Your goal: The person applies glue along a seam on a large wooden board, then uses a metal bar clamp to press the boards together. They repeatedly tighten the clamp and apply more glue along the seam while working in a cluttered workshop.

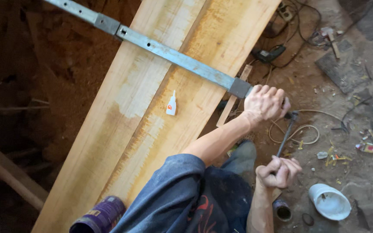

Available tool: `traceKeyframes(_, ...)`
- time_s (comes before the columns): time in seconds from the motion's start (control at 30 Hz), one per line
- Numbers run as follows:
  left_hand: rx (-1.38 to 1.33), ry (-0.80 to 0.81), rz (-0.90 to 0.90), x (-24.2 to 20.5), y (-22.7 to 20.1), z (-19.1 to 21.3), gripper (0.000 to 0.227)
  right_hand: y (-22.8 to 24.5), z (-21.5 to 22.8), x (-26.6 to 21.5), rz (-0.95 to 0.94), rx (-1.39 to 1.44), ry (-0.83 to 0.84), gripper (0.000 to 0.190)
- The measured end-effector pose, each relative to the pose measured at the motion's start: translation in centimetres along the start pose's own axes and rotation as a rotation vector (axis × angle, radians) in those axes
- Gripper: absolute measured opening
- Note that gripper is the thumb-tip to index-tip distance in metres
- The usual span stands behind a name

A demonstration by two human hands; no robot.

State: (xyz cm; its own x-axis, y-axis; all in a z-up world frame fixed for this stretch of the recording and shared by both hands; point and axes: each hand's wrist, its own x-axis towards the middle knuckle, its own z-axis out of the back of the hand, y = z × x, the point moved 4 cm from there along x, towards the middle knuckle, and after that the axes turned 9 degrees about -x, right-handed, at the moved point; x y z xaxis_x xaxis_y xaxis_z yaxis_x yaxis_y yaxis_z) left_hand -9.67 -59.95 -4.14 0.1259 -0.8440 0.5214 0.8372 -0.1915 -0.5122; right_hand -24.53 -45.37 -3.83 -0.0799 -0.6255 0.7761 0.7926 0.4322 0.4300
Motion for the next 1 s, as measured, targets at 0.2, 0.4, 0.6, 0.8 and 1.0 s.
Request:
traceKeyframes(0.2, 0.015, -0.015, -0.017, 0.5, -0.3, 0.6, 0.023, 0.6, 0.4, 5.7, 0.053, 0.022, -0.034, 0.036)
traceKeyframes(0.4, -0.002, -0.011, -0.005, 0.6, -0.3, 1.0, 0.024, -1.8, -3.1, 12.7, -0.158, -0.065, -0.040, 0.044)
traceKeyframes(0.6, 0.017, -0.012, 0.072, 0.6, -0.3, 0.1, 0.026, -5.8, -8.7, 18.0, -0.015, -0.170, 0.186, 0.043)
traceKeyframes(0.8, -0.013, -0.020, 0.112, -0.2, 0.0, -0.9, 0.022, -14.6, -18.2, 20.9, -0.159, -0.178, 0.378, 0.024)
traceKeyframes(1.0, 0.000, -0.023, 0.115, -0.8, 0.0, -1.8, 0.016, -18.5, -21.8, 19.8, -0.337, -0.354, 0.617, 0.024)
